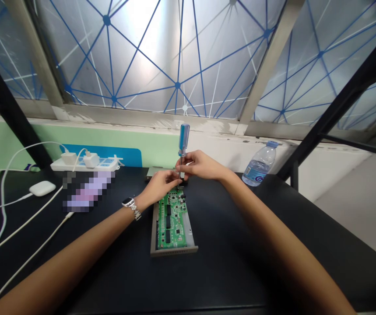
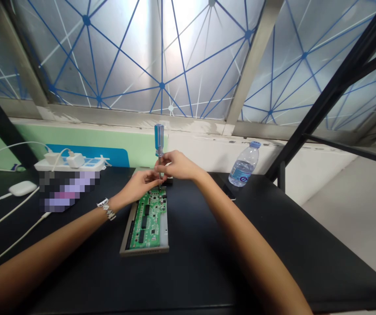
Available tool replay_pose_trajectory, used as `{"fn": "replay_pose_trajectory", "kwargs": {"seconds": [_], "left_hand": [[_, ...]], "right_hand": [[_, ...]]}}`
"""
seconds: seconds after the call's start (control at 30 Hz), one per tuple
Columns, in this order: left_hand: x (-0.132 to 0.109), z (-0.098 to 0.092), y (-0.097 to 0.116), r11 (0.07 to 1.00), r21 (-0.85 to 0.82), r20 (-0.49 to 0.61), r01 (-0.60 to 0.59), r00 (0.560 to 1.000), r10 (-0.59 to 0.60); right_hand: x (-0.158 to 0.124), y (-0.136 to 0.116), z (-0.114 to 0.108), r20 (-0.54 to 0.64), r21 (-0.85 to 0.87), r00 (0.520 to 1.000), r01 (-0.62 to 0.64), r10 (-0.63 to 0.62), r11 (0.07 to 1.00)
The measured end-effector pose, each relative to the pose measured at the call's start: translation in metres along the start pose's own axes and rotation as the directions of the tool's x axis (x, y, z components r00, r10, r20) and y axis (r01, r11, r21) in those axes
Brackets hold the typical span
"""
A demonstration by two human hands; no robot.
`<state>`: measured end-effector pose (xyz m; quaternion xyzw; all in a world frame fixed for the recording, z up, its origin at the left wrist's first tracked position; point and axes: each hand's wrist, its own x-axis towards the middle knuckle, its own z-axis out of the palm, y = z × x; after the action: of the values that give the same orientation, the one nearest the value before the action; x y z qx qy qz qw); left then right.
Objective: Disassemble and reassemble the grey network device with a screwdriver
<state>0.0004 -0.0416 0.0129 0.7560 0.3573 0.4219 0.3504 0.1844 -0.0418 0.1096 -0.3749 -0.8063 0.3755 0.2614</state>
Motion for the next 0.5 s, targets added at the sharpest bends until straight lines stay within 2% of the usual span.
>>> {"fn": "replay_pose_trajectory", "kwargs": {"seconds": [0.2, 0.37, 0.5], "left_hand": [[0.005, 0.010, 0.001, 0.999, -0.026, 0.011, 0.029, 1.000, -0.029], [0.003, 0.009, 0.006, 0.990, -0.118, 0.047, 0.080, 0.996, -0.075], [-0.002, 0.001, 0.008, 0.994, -0.096, 0.054, 0.042, 0.998, -0.037]], "right_hand": [[0.004, 0.004, 0.008, 0.044, 0.095, 0.999, -0.001, -0.003, 0.996], [0.005, 0.010, 0.004, -0.038, 0.035, 0.999, -0.001, 0.002, 0.999], [0.004, 0.010, -0.003, -0.075, -0.002, 0.997, -0.016, 0.016, 1.000]]}}
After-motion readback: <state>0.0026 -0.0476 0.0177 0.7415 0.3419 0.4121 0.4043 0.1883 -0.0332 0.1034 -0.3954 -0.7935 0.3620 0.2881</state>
